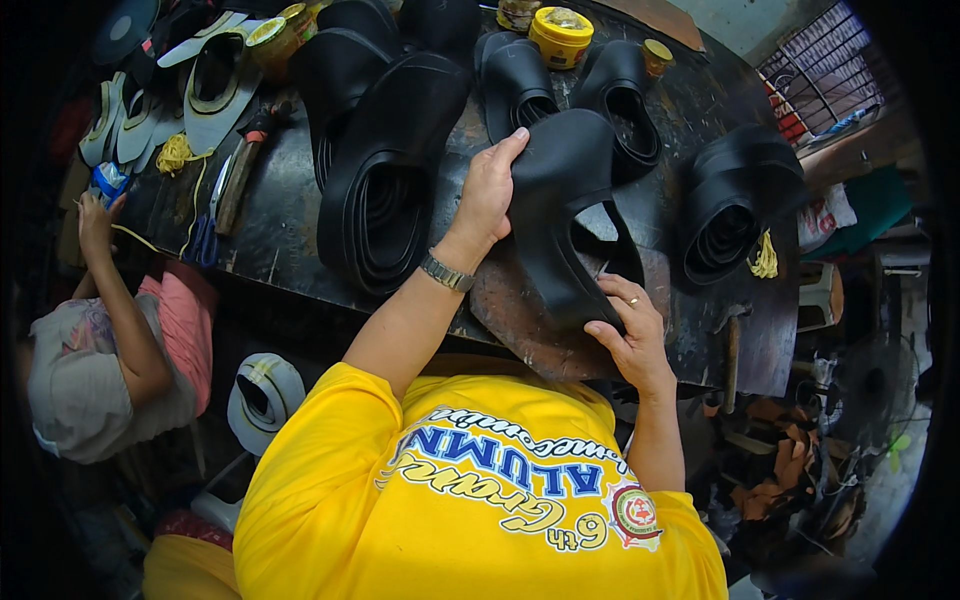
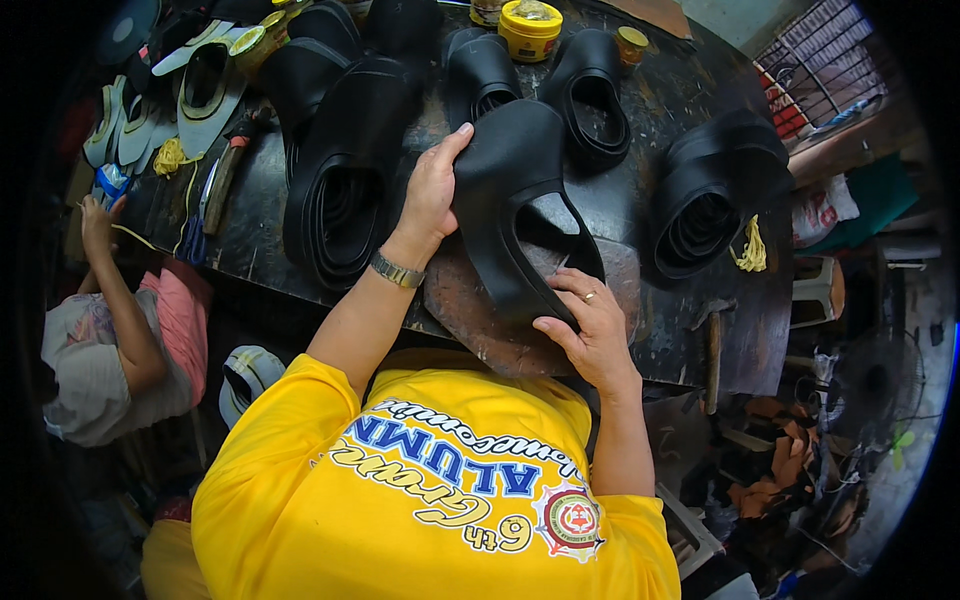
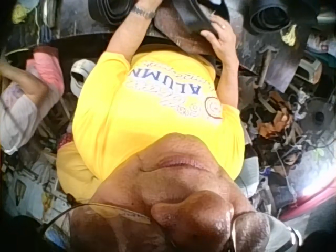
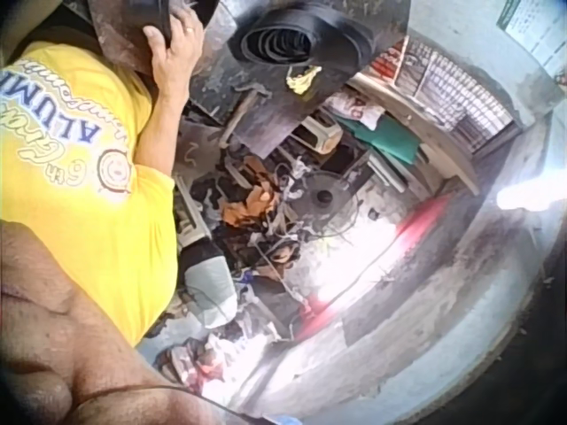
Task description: The person repeatedly picks up black rubber shoe parts from a workbench, folds or aligns them, and stacks them into a growing pile. The person handles the parts one at a time, occasionally turning them over and adjusting their position before placing them on the stack.
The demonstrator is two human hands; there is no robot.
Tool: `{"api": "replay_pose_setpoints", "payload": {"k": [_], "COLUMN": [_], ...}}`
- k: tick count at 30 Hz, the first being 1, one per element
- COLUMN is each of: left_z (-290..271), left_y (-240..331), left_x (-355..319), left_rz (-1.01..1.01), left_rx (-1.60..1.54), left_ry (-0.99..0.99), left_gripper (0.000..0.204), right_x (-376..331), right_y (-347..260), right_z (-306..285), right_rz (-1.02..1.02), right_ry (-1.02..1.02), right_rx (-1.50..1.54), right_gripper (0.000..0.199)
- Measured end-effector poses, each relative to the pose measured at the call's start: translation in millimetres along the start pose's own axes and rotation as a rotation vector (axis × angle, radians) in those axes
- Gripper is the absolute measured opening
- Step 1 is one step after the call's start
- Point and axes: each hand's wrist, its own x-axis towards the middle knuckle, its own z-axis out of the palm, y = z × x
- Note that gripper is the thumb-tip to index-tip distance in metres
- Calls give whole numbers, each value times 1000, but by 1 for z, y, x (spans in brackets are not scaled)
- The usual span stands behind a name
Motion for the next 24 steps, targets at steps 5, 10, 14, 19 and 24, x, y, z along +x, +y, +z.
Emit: {"api": "replay_pose_setpoints", "payload": {"k": [5,10,14,19,24], "left_z": [-7,-17,-22,-29,-37], "left_y": [1,-1,-5,-14,-21], "left_x": [0,5,7,11,19], "left_rz": [47,156,240,279,270], "left_rx": [62,117,323,441,451], "left_ry": [-73,-89,-4,-10,46], "left_gripper": [31,42,45,40,37], "right_x": [3,9,45,111,145], "right_y": [1,-11,-4,28,47], "right_z": [1,-17,-43,-44,-28], "right_rz": [-13,95,8,50,138], "right_ry": [8,65,374,405,184], "right_rx": [2,170,137,-388,-641], "right_gripper": [34,27,16,33,41]}}
